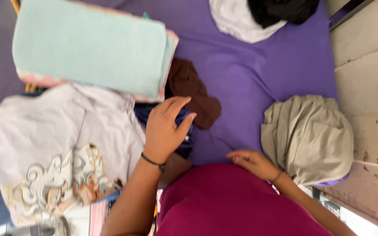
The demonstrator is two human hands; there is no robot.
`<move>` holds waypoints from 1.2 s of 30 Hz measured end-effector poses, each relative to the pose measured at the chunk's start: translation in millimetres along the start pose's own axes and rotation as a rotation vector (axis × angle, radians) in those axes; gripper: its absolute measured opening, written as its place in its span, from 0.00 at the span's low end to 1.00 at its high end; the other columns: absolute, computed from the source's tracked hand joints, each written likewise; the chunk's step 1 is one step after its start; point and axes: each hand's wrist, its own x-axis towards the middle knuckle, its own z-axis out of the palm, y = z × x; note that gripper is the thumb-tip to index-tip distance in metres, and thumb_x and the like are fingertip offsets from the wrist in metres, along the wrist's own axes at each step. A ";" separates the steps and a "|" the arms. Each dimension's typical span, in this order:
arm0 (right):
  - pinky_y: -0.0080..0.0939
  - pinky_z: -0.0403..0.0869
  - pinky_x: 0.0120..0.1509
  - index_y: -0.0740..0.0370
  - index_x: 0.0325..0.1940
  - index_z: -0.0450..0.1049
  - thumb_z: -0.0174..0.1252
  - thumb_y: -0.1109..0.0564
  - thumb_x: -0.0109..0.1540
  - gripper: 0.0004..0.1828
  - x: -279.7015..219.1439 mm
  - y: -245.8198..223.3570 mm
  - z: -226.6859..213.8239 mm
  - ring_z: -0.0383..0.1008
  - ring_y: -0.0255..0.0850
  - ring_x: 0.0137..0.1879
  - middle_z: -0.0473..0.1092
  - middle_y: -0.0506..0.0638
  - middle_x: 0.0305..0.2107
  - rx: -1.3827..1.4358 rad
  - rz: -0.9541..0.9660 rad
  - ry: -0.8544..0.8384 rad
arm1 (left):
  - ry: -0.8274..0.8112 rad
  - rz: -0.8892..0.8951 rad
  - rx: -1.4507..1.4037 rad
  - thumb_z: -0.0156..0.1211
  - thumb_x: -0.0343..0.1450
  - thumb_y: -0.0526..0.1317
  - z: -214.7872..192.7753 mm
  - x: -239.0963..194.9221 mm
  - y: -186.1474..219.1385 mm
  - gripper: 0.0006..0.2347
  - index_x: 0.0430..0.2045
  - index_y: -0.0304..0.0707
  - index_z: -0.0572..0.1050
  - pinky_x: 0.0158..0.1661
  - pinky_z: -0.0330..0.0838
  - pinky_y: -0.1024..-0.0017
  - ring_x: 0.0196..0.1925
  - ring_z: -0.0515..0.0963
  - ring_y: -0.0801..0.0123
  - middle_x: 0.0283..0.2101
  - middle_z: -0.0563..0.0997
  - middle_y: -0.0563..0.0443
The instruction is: Folding various items of laundry including shirts and shorts on a bed.
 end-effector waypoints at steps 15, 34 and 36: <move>0.55 0.77 0.51 0.56 0.56 0.78 0.60 0.56 0.63 0.17 -19.7 -55.1 11.7 0.80 0.55 0.51 0.78 0.57 0.47 -0.252 -0.109 0.114 | 0.008 0.113 0.322 0.67 0.68 0.41 28.4 -77.0 -27.1 0.03 0.30 0.50 0.79 0.68 0.47 0.46 0.50 0.78 0.62 0.34 0.78 0.56; 0.41 0.75 0.48 0.60 0.46 0.77 0.59 0.54 0.65 0.09 67.4 -4.4 134.8 0.74 0.39 0.43 0.75 0.47 0.33 0.372 0.112 -0.187 | -0.015 -0.031 0.182 0.65 0.71 0.44 -23.9 -126.7 -35.4 0.20 0.59 0.55 0.75 0.71 0.41 0.45 0.72 0.65 0.56 0.67 0.70 0.46; 0.38 0.74 0.47 0.60 0.45 0.76 0.58 0.57 0.64 0.07 55.5 -1.9 120.2 0.73 0.36 0.42 0.74 0.45 0.33 0.504 0.075 -0.093 | -0.025 -0.033 0.179 0.62 0.73 0.44 -26.4 -129.3 -38.2 0.19 0.61 0.55 0.74 0.71 0.40 0.46 0.73 0.64 0.57 0.68 0.69 0.47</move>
